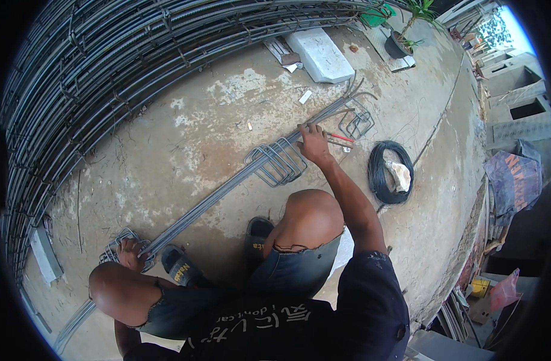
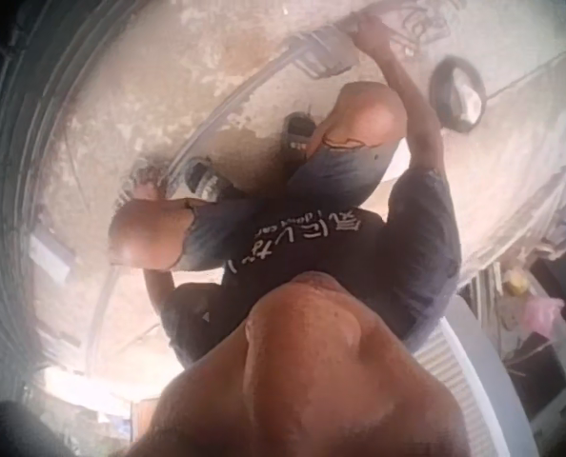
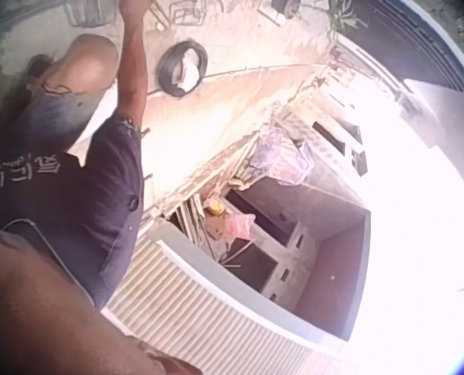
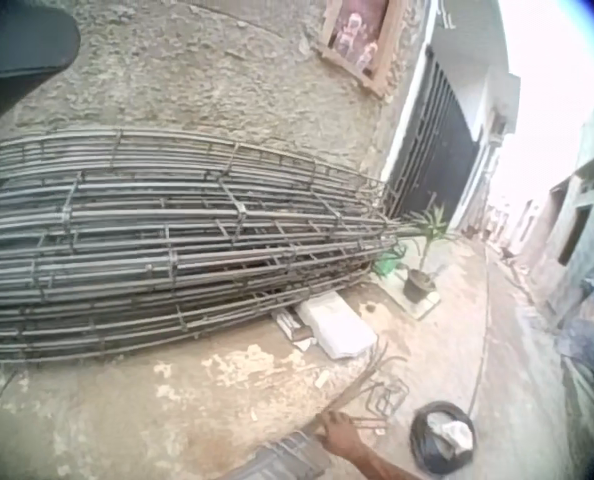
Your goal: The person secures several metal square ties to a set of long reinforcement bars by hand using thin wire, twisting the wire ends together to fix each tie in place at regular intervals along the length of the bars.
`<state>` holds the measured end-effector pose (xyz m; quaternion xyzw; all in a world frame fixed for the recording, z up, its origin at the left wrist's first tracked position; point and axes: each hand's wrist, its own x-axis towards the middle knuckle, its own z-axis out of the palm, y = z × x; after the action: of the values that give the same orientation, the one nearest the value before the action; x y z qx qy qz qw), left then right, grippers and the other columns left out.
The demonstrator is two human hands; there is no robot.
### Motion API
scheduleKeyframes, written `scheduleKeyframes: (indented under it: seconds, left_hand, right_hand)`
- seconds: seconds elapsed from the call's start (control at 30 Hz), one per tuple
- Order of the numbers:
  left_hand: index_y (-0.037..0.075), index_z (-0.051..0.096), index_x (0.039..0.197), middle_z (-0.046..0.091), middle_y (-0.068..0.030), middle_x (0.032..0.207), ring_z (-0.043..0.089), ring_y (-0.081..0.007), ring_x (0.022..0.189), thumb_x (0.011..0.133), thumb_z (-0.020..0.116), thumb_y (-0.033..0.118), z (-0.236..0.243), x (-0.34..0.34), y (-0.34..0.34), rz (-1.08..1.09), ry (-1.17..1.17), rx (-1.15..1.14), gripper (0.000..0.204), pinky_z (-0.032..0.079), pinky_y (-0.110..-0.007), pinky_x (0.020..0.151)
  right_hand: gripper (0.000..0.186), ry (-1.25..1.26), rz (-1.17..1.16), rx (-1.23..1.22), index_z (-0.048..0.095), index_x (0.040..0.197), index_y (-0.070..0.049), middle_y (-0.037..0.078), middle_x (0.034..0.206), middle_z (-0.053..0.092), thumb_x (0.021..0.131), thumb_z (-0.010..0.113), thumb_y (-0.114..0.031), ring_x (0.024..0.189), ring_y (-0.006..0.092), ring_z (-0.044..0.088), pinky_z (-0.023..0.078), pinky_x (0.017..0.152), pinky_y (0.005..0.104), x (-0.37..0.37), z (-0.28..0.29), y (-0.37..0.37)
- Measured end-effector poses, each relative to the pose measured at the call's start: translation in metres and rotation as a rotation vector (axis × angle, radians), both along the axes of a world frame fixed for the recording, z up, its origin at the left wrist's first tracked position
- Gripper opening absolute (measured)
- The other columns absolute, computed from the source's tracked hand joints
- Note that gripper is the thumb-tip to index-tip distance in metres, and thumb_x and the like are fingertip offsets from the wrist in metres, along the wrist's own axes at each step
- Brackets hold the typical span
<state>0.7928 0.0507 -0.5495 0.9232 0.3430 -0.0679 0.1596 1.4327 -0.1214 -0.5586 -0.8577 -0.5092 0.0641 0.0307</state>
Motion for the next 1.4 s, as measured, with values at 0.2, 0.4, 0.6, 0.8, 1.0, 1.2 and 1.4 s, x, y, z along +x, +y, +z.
scheduleKeyframes:
  seconds: [0.2,0.4,0.6,0.8,1.0,1.2,1.4]
  left_hand:
    - [0.008,0.068,0.090,0.061,-0.0143,0.097,0.056,-0.0347,0.096,0.068,0.074,0.020,0.007,-0.009,-0.003,-0.108,-0.175,0.061,0.026,0.044,-0.046,0.078]
    - [0.008,0.068,0.090,0.062,-0.0150,0.095,0.057,-0.0350,0.094,0.069,0.073,0.020,-0.009,-0.031,-0.007,-0.039,-0.149,0.023,0.024,0.045,-0.046,0.077]
    - [0.007,0.068,0.090,0.062,-0.0156,0.094,0.058,-0.0353,0.092,0.070,0.072,0.019,-0.018,-0.036,-0.016,0.086,-0.101,0.050,0.023,0.045,-0.046,0.076]
    - [0.007,0.068,0.090,0.063,-0.0163,0.093,0.058,-0.0356,0.090,0.071,0.070,0.018,-0.012,-0.025,-0.014,0.270,-0.052,0.077,0.022,0.045,-0.046,0.074]
    - [0.006,0.067,0.090,0.063,-0.0170,0.091,0.059,-0.0359,0.088,0.072,0.069,0.017,0.094,-0.043,0.004,0.579,0.169,0.163,0.021,0.046,-0.045,0.073]
    - [0.006,0.067,0.090,0.064,-0.0176,0.090,0.060,-0.0362,0.086,0.073,0.068,0.016,0.180,-0.019,0.078,0.757,0.348,0.204,0.020,0.046,-0.045,0.071]
    - [0.004,0.066,0.091,0.065,-0.0205,0.087,0.062,-0.0370,0.080,0.076,0.064,0.011,0.205,0.035,0.166,0.539,0.464,0.247,0.016,0.047,-0.044,0.067]
  right_hand:
    - [0.050,0.185,-0.456,0.029,0.063,0.110,-0.003,0.021,0.100,0.065,0.082,0.063,-0.045,0.091,0.0324,0.063,0.049,0.082,0.0409,-0.003,0.007,-0.067]
    - [0.034,-0.174,-0.256,-0.139,0.060,0.108,-0.007,0.023,0.103,0.061,0.081,0.066,-0.026,0.101,0.0390,0.056,0.045,0.085,0.0453,0.001,0.061,-0.041]
    - [0.048,0.238,-0.907,0.288,0.057,0.096,0.004,0.012,0.078,0.060,0.078,0.072,-0.038,0.068,0.0267,0.059,0.046,0.049,0.0383,0.043,0.059,0.012]
    - [0.044,0.264,-1.031,0.921,0.052,0.080,-0.003,-0.001,0.056,0.044,0.069,0.082,-0.033,0.048,0.0118,0.043,0.035,0.043,0.0286,0.153,-0.043,-0.019]
    - [0.055,0.584,-0.882,0.829,0.059,0.099,0.004,0.000,0.063,0.054,0.066,0.084,-0.032,0.061,0.0087,0.050,0.039,0.057,0.0240,0.166,-0.050,-0.007]
    - [0.035,0.862,-0.682,0.846,0.066,0.069,0.002,-0.001,0.059,0.056,0.070,0.079,-0.031,0.054,0.0073,0.045,0.035,0.048,0.0258,0.203,-0.066,-0.009]
    - [0.037,0.803,-0.526,0.673,0.064,0.063,0.002,0.004,0.049,0.053,0.073,0.076,-0.032,0.048,0.0088,0.045,0.038,0.047,0.0292,0.222,-0.049,-0.010]
